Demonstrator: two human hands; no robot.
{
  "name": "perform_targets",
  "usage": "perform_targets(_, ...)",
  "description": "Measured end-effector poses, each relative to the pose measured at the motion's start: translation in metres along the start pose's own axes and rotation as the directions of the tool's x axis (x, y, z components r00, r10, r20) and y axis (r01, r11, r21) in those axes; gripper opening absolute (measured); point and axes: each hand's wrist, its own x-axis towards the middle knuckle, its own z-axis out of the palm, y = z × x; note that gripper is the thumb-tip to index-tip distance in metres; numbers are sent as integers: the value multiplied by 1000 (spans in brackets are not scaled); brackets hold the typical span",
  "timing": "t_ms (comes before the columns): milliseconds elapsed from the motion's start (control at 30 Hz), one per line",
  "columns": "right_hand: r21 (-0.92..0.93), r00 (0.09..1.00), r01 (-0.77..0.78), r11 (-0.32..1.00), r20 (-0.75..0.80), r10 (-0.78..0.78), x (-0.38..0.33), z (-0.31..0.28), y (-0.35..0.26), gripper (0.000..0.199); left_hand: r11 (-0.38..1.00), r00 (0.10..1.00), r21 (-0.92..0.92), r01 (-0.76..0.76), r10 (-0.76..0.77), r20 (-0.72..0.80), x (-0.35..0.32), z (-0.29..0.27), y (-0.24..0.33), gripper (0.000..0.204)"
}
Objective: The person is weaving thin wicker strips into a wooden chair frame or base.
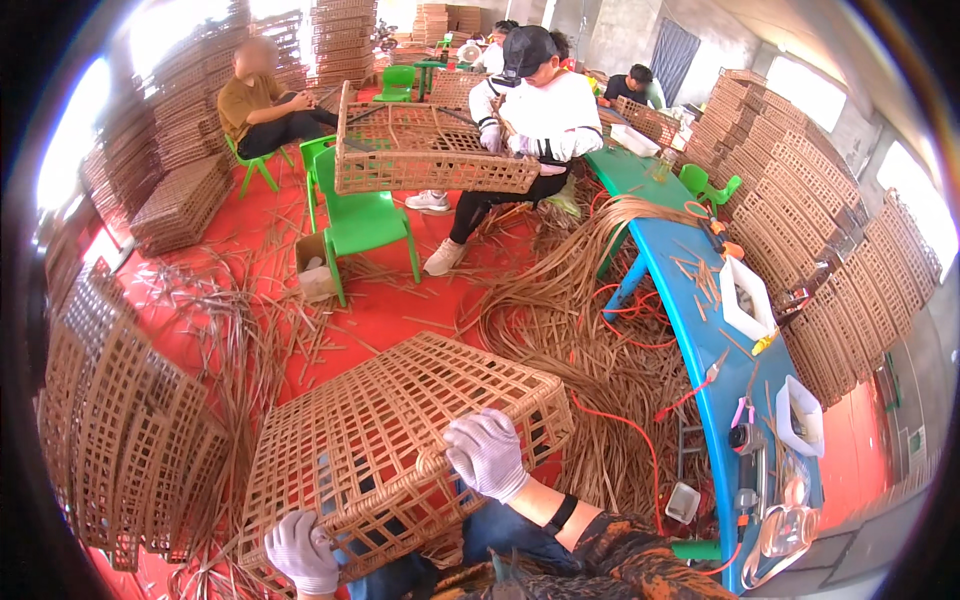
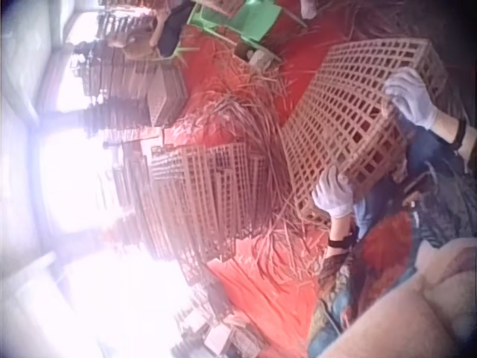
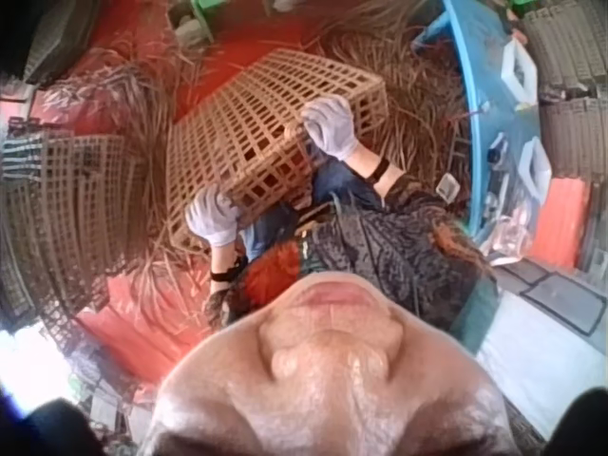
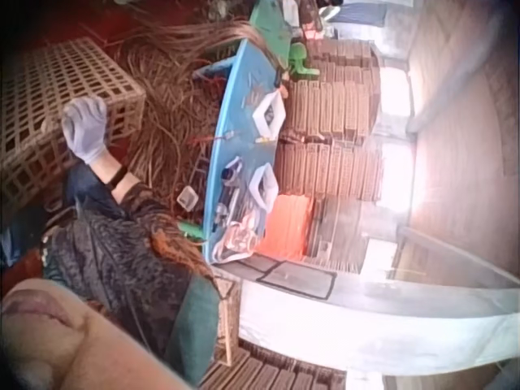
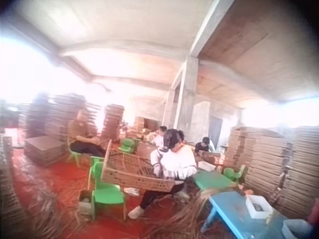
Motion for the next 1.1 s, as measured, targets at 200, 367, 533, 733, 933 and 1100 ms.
perform_targets(200, 4, 999, 2, 1000, 33, -2, 2, -1, 1, 18, 994, 989, 36, -101, 104, -105, 4, 4, -9, 24)
perform_targets(367, 7, 1000, -2, 1000, 27, 2, 0, 0, 4, 18, 993, 986, 38, -114, 118, -120, 3, 8, -9, 26)
perform_targets(533, 49, 995, -21, 999, 94, 17, 20, -10, 0, 22, 993, 985, 38, -114, 118, -125, 4, 9, -11, 28)
perform_targets(733, -217, 966, 111, 970, -205, -157, 151, -91, 24, 75, 999, 999, -13, -48, 48, -16, 0, 6, -5, 39)
perform_targets(933, -31, 994, 74, 997, -72, -76, 157, -81, 19, 20, 1000, 999, -18, 5, -6, -45, 0, 7, -11, 36)
perform_targets(1100, -46, 996, -77, 996, 52, 79, 65, -35, 18, 20, 996, 994, -40, -78, 75, -77, 0, 5, -14, 31)
